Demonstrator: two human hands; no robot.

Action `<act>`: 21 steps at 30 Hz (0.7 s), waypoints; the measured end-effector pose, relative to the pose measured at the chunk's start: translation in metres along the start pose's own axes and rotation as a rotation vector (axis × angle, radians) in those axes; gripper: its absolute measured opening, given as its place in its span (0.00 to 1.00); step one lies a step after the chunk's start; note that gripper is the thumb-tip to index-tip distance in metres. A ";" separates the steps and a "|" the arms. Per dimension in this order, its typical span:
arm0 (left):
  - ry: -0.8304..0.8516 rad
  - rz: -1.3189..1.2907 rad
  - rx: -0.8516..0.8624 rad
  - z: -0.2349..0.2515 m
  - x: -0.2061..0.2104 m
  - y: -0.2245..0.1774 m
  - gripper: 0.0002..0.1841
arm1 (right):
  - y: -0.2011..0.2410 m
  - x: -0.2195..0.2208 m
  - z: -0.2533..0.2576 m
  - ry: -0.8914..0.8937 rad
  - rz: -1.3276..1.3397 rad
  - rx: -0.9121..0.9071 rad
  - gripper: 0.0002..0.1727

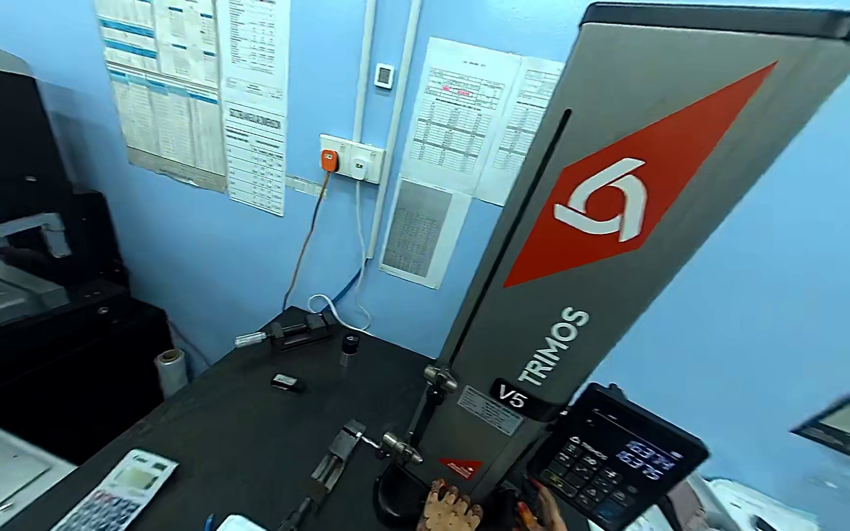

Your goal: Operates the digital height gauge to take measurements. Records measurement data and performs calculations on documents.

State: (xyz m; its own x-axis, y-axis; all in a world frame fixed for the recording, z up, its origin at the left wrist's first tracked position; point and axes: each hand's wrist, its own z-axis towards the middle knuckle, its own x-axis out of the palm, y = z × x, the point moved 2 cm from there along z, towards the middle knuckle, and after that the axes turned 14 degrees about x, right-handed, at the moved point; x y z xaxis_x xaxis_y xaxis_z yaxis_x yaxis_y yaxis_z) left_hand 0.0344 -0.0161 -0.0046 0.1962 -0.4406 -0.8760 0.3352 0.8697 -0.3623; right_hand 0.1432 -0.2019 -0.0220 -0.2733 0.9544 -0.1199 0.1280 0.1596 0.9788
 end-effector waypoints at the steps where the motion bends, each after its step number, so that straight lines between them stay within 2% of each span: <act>1: 0.012 0.000 0.000 0.001 -0.001 0.000 0.30 | 0.000 -0.001 0.000 -0.008 0.007 0.000 0.37; 8: -0.013 0.040 0.021 0.000 0.001 0.002 0.29 | -0.006 0.002 0.012 -0.126 -0.032 0.051 0.30; 15: -0.003 0.055 0.023 -0.004 -0.001 0.006 0.31 | -0.007 0.011 0.011 -0.147 -0.006 0.070 0.29; 21: -0.048 0.075 0.062 -0.006 0.000 0.008 0.27 | -0.004 0.012 0.005 -0.165 -0.028 0.065 0.28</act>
State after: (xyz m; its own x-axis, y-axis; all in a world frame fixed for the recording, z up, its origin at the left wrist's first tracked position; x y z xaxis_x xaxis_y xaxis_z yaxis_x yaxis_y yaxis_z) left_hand 0.0313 -0.0083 -0.0098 0.2667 -0.3860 -0.8831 0.3742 0.8859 -0.2742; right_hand 0.1447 -0.1900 -0.0283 -0.1180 0.9770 -0.1776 0.1858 0.1974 0.9625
